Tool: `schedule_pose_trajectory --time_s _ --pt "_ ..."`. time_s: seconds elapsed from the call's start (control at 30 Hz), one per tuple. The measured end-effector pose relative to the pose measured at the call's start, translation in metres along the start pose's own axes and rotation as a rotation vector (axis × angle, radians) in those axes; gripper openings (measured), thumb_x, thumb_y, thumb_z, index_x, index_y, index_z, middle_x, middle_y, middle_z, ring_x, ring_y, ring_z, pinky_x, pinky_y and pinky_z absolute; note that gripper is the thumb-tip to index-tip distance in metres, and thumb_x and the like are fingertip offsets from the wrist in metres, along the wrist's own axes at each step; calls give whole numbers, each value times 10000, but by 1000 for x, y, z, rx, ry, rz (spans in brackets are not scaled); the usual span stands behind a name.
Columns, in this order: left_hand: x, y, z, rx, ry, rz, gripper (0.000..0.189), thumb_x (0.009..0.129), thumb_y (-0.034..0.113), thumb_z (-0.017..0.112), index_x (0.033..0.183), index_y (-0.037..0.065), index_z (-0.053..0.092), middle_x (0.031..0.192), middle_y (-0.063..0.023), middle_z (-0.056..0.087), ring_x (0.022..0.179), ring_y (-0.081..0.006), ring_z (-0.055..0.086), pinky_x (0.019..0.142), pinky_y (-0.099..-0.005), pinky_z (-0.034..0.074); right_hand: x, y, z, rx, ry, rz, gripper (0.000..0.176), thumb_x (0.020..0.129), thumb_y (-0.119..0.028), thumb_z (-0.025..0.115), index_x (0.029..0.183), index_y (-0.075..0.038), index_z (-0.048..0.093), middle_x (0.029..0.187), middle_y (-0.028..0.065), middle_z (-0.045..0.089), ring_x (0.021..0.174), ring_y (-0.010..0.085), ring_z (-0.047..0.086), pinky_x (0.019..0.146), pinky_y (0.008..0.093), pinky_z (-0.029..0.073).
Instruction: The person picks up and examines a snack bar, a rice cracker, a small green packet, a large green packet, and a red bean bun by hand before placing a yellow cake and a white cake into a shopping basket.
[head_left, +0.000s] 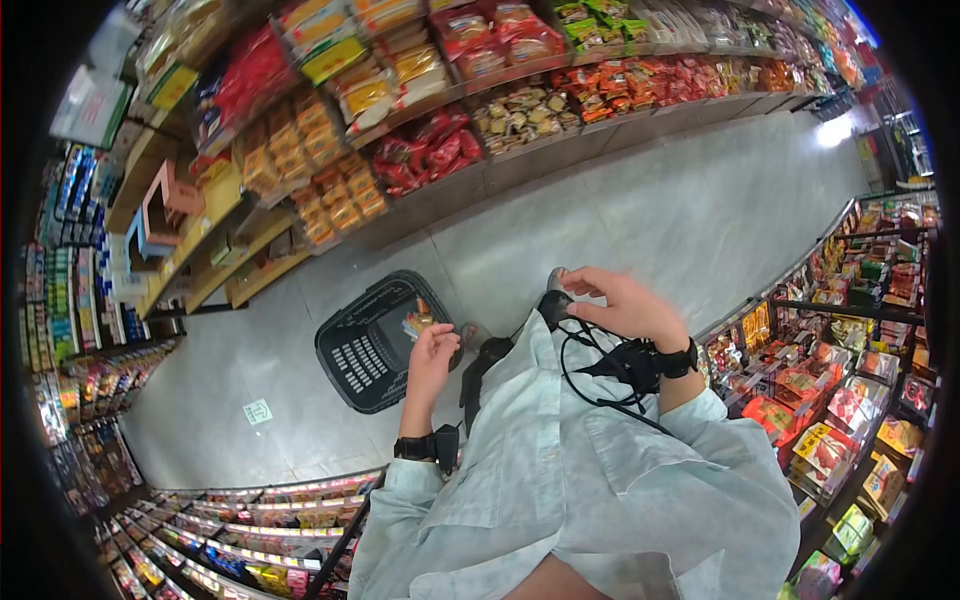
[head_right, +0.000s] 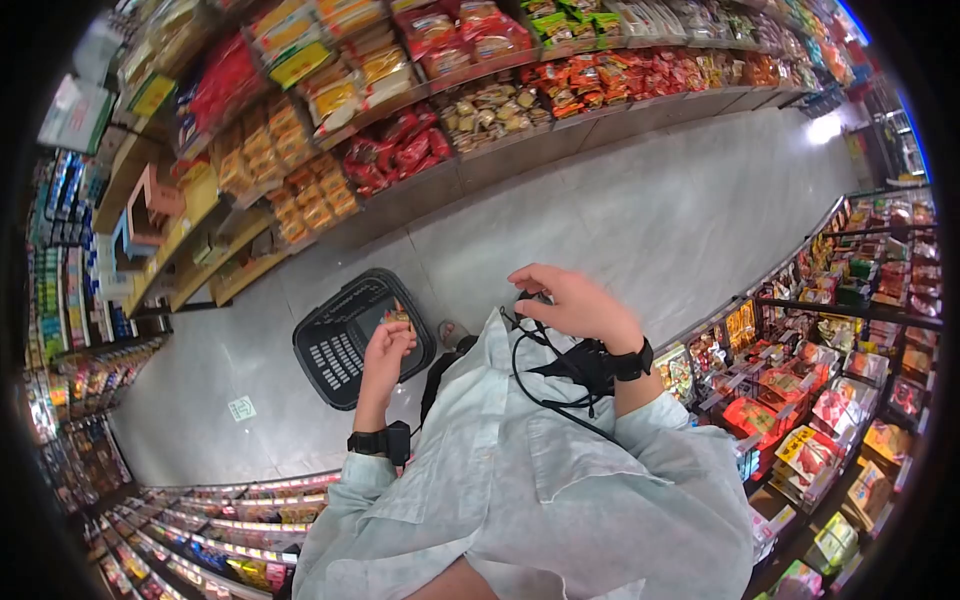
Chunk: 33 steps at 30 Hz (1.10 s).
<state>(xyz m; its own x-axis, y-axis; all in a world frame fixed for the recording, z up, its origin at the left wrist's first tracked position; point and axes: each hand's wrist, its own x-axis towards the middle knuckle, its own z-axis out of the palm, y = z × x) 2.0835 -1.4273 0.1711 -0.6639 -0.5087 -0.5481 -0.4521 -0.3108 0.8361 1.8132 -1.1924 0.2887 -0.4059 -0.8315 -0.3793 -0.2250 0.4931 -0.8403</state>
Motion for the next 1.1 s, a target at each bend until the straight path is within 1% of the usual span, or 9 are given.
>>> schedule_pose_trajectory --time_s 0.1,0.13,0.23,0.33,0.4,0.63,0.73,0.97,1.1 --pt "19 20 49 33 -42 -15 274 1014 128 645 1268 26 630 1059 -41 695 967 -119 643 888 -265 503 2 35 -32 70 37 -35 413 976 -219 724 1336 -40 633 1257 150 716 1157 273 699 989 377 556" --pt "25 28 68 63 -51 -13 276 1014 139 652 1267 31 632 1057 -39 693 964 -118 641 880 -265 503 4 45 -45 90 29 -23 439 982 -195 726 1381 -50 614 1270 104 712 1153 237 691 1010 376 540" --pt "41 47 118 219 -83 43 319 1012 183 671 1289 32 629 1068 -48 695 977 -145 654 884 -298 527 12 75 -75 179 38 -23 431 979 -186 721 1374 -48 617 1254 107 713 1140 239 693 1009 377 541" --pt "43 76 160 328 -115 43 341 1009 191 674 1302 22 627 1096 -86 722 1017 -187 688 932 -326 541 21 91 -104 140 -2 -48 411 975 -203 721 1342 -43 631 1235 118 714 1123 246 696 1003 375 545" --pt "40 87 172 367 -100 65 333 1005 186 677 1294 27 635 1089 -95 734 1012 -193 699 922 -328 546 27 98 -119 102 -52 -82 401 973 -211 720 1326 -40 636 1228 127 715 1121 255 697 999 376 547" --pt "20 78 162 401 167 33 318 1000 175 678 1285 36 646 1058 -102 750 973 -197 718 883 -333 561 58 89 -138 83 -200 -219 387 968 -209 722 1302 -30 642 1226 144 719 1146 288 697 982 396 548" --pt "12 71 157 357 187 -68 290 1019 127 655 1293 31 635 1058 -41 703 974 -112 656 896 -281 520 68 87 -127 47 -249 -267 383 970 -202 722 1302 -29 644 1224 152 719 1152 295 697 983 404 544" --pt "19 63 146 231 167 -52 291 1025 154 665 1288 32 638 1047 -46 705 965 -124 658 881 -285 528 87 72 -112 136 -343 -245 376 974 -187 717 1311 -36 646 1215 157 718 1137 299 698 985 399 541" --pt "35 64 121 254 131 -25 314 1021 186 680 1291 33 637 1044 -77 722 961 -161 684 882 -306 548 100 59 -115 61 -270 -189 382 978 -183 713 1323 -33 641 1240 161 710 1141 294 695 999 389 538"
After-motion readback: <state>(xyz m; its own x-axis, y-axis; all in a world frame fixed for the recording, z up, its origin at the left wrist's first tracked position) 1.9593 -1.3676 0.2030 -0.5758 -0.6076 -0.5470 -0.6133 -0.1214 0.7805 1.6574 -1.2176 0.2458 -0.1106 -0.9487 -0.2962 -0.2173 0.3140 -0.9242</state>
